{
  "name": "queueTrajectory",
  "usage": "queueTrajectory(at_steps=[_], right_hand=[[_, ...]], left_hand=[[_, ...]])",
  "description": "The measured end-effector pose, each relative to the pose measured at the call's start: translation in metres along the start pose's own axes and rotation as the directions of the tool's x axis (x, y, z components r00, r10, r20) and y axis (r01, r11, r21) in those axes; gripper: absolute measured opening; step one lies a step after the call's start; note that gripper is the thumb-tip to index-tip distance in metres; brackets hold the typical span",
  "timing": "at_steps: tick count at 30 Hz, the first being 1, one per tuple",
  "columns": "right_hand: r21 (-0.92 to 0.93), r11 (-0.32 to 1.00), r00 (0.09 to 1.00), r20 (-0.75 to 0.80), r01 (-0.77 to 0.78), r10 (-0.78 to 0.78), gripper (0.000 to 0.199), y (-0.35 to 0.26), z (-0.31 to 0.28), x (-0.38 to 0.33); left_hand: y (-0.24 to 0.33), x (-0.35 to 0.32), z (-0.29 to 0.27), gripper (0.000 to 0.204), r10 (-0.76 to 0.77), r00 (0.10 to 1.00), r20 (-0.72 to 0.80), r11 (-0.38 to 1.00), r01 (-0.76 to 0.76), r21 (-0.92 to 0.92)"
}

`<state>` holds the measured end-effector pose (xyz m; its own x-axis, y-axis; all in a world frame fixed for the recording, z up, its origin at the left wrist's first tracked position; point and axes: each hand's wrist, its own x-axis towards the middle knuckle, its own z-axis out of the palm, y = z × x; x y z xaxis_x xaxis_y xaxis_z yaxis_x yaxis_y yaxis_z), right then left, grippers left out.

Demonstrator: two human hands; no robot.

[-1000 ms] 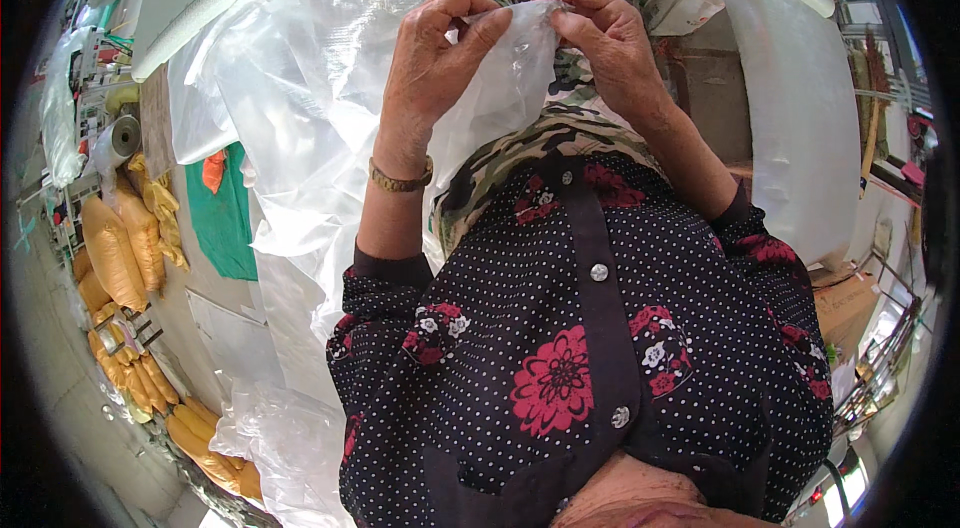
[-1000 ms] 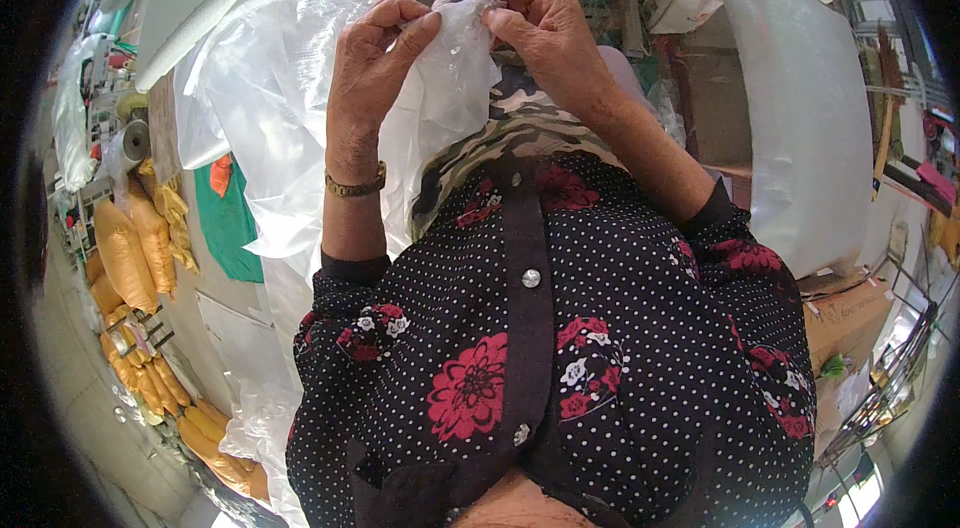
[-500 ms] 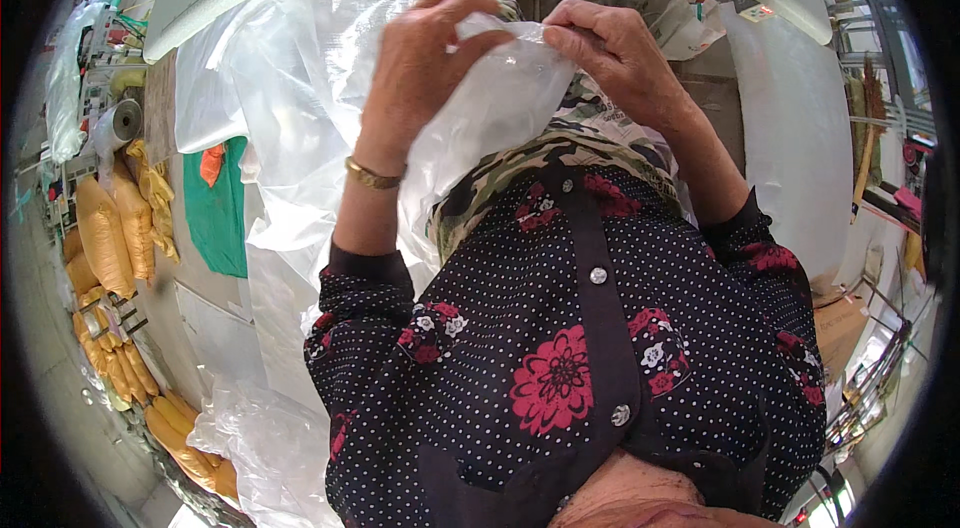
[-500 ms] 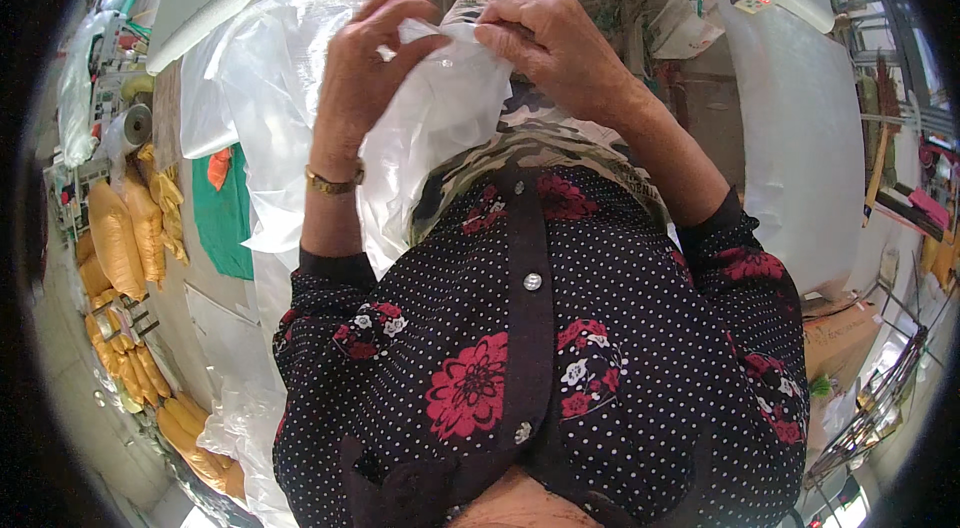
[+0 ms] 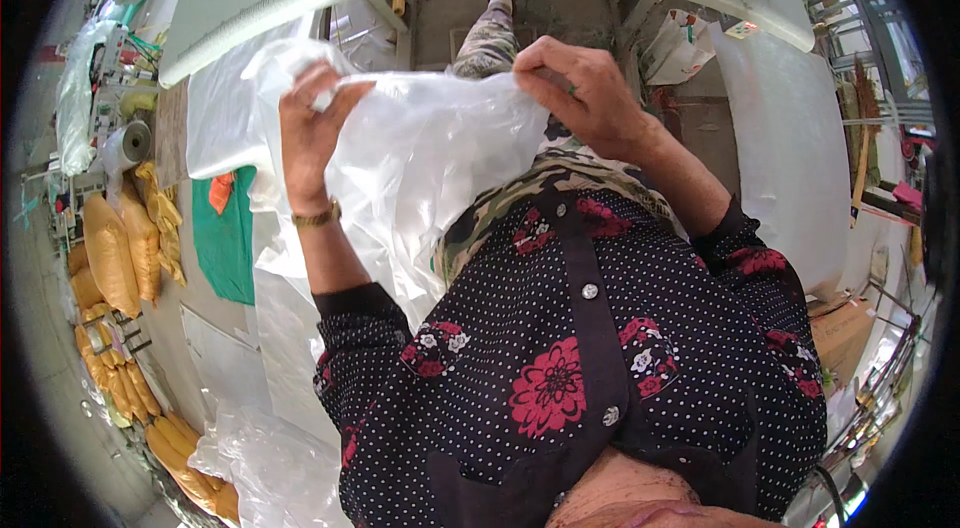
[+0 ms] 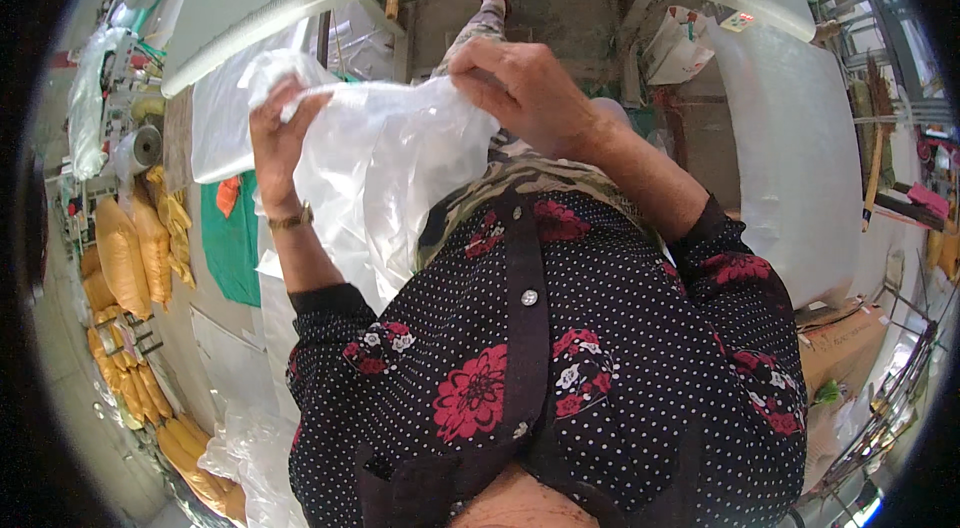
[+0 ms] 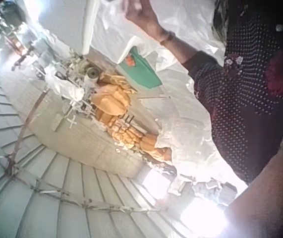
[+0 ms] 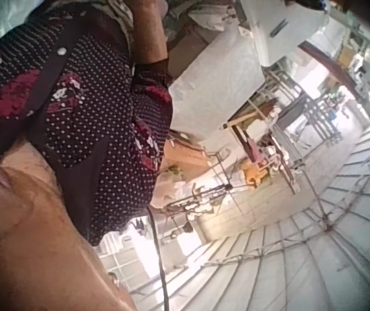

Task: Operating a heat-sealing sewing machine to seal the edges of large transparent plastic sheets into bags.

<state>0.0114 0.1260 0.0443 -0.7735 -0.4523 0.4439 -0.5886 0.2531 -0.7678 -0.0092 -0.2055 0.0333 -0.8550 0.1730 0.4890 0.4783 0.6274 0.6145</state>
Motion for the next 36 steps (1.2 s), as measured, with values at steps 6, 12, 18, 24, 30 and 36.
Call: queueTrajectory(at_steps=[6,12,18,24,30,36], right_hand=[[0.217,0.969,0.991,-0.088,0.120,-0.103,0.006,-0.014,0.004,0.023],[0.168,0.870,0.881,-0.191,0.463,-0.432,0.013,-0.048,-0.015,0.072],[-0.116,0.809,0.804,-0.100,0.576,-0.587,0.038,-0.013,-0.055,0.100],[-0.430,0.754,0.694,-0.325,0.497,-0.642,0.043,0.041,-0.072,0.126],[-0.655,0.610,0.644,-0.240,0.445,-0.727,0.030,0.086,-0.086,0.142],[-0.750,0.530,0.658,-0.171,0.396,-0.734,0.028,0.107,-0.083,0.161]], left_hand=[[0.038,0.008,-0.044,0.024,-0.143,0.954,-0.262,0.954,0.062,-0.294],[0.147,0.134,-0.112,0.030,0.631,0.774,-0.049,0.567,-0.417,0.710],[0.143,0.254,-0.076,0.048,0.769,0.639,0.021,0.507,-0.629,0.589],[0.100,0.298,-0.010,0.054,0.742,0.665,0.083,0.515,-0.645,0.565],[0.078,0.326,0.030,0.051,0.604,0.783,0.150,0.591,-0.565,0.576],[0.058,0.355,0.058,0.057,0.458,0.846,0.274,0.593,-0.520,0.615]])
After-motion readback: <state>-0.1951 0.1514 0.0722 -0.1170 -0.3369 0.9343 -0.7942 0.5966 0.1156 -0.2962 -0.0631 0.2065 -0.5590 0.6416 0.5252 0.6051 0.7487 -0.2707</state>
